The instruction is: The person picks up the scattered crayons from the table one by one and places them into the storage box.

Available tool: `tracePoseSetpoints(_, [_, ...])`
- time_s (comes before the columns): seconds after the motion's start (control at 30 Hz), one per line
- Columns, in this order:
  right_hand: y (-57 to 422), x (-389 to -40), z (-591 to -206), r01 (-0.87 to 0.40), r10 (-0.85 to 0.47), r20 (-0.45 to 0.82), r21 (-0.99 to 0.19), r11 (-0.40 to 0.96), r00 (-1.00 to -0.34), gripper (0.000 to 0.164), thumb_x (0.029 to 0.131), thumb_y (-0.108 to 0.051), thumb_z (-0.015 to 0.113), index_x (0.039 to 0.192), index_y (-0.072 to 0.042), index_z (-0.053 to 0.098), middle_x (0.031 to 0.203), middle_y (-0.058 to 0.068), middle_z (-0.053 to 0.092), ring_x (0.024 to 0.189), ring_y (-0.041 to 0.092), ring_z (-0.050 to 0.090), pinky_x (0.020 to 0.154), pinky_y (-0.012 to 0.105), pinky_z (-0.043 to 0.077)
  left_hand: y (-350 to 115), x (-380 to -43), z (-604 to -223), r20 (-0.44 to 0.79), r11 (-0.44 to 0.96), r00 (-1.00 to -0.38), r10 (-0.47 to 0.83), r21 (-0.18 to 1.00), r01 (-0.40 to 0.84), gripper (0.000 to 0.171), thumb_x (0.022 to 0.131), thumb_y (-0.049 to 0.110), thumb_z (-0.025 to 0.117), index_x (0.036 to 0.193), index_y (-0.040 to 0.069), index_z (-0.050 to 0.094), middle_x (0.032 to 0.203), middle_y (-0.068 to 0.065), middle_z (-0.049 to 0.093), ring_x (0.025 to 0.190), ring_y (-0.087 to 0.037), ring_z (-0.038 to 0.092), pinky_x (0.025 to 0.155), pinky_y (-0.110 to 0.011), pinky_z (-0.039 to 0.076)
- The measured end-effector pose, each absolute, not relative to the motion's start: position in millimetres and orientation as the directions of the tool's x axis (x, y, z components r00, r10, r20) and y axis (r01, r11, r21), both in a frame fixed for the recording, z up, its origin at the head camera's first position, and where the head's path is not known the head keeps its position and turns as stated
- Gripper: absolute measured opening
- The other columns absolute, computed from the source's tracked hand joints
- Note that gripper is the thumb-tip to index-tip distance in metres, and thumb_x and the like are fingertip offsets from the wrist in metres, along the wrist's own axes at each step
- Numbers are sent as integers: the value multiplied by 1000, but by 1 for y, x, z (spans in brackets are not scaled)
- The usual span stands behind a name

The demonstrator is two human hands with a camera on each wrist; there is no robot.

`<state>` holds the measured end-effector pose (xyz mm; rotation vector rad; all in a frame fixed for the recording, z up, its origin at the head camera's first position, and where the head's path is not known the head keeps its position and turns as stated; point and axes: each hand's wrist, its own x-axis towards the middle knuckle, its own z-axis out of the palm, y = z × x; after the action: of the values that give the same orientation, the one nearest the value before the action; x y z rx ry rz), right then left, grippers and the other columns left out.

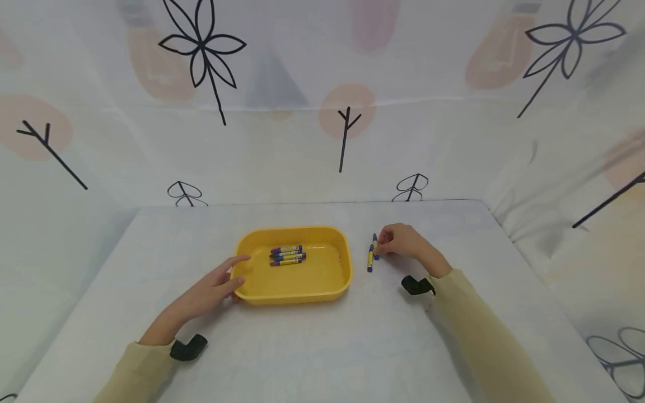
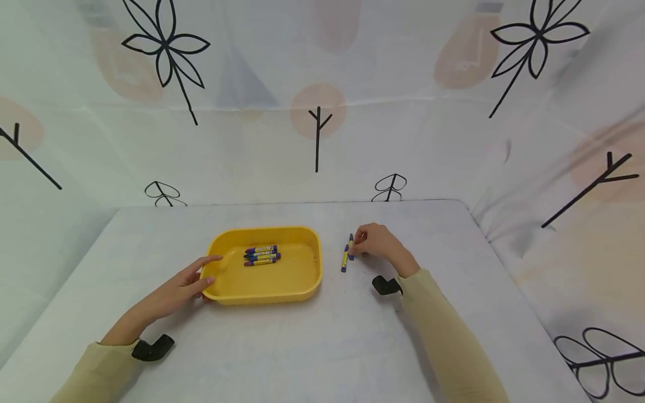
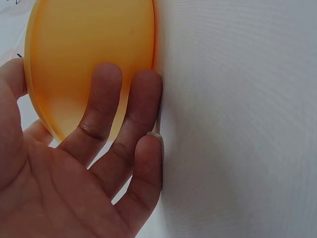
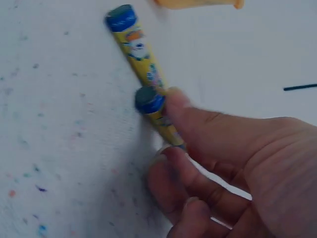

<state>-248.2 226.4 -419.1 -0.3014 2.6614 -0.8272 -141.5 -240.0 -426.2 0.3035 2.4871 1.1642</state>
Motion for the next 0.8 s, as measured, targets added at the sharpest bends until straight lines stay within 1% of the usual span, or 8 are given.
tracePoseSetpoints(0.07, [230, -249, -419, -76, -280, -266, -585, 807, -922, 24, 87, -23, 77, 99, -6, 64, 89, 5, 62, 78, 20, 54, 67, 30, 45, -240, -141, -426, -243, 631, -905, 349, 775, 36, 57, 105, 34, 52, 155, 23, 28, 90, -5, 61, 84, -24, 56, 76, -39, 41])
tracePoseSetpoints(0.17, [233, -250, -417, -42, -252, -289, -576, 816, -924, 24, 90, -25, 74, 100, -5, 63, 89, 6, 62, 77, 20, 55, 65, 30, 46, -239, -141, -425, -241, 632, -905, 350, 774, 38, 57, 105, 34, 52, 155, 23, 28, 90, -5, 61, 84, -23, 57, 76, -39, 41])
tracePoseSetpoints(0.27, [231, -249, -416, -21, -226, -312, -546, 838, -923, 29, 91, -32, 72, 97, -5, 63, 83, 5, 61, 74, 19, 54, 63, 29, 44, -239, -141, -425, -242, 634, -906, 347, 772, 37, 56, 105, 34, 52, 155, 23, 29, 91, -5, 61, 85, -23, 57, 77, -39, 41])
tracePoseSetpoints(0.37, [226, -247, -415, -1, -191, -329, -501, 866, -925, 32, 89, -35, 74, 92, -5, 64, 78, 4, 60, 71, 18, 53, 62, 29, 42, -239, -142, -426, -239, 631, -906, 350, 775, 39, 56, 105, 34, 52, 155, 23, 29, 90, -5, 61, 85, -23, 57, 77, -39, 41])
tracePoseSetpoints(0.47, [221, -244, -411, 38, -149, -348, -478, 878, -926, 26, 88, -29, 75, 91, -5, 68, 76, 4, 62, 70, 18, 54, 61, 28, 42, -240, -142, -428, -232, 621, -905, 357, 783, 44, 57, 104, 35, 52, 155, 24, 29, 90, -5, 62, 85, -24, 57, 77, -40, 41])
tracePoseSetpoints(0.6, [216, -242, -406, 67, -126, -371, -466, 882, -920, 19, 89, -22, 70, 94, -3, 71, 77, 4, 64, 70, 18, 56, 62, 28, 44, -241, -142, -429, -229, 616, -904, 360, 787, 46, 56, 104, 34, 52, 155, 23, 29, 90, -5, 62, 84, -24, 57, 77, -40, 41])
tracePoseSetpoints(0.73, [216, -240, -404, 62, -137, -377, -469, 881, -916, 21, 90, -21, 67, 96, -2, 72, 76, 4, 63, 70, 17, 55, 61, 28, 43, -242, -141, -428, -229, 612, -903, 362, 790, 44, 56, 105, 33, 52, 155, 23, 29, 89, -5, 62, 84, -24, 57, 76, -40, 41])
tracePoseSetpoints(0.8, [218, -240, -404, 63, -150, -378, -497, 866, -914, 23, 91, -22, 66, 99, -1, 72, 77, 4, 63, 71, 17, 56, 62, 28, 44, -242, -141, -428, -231, 609, -903, 362, 792, 42, 56, 105, 33, 52, 155, 23, 29, 89, -6, 62, 84, -24, 57, 76, -40, 41])
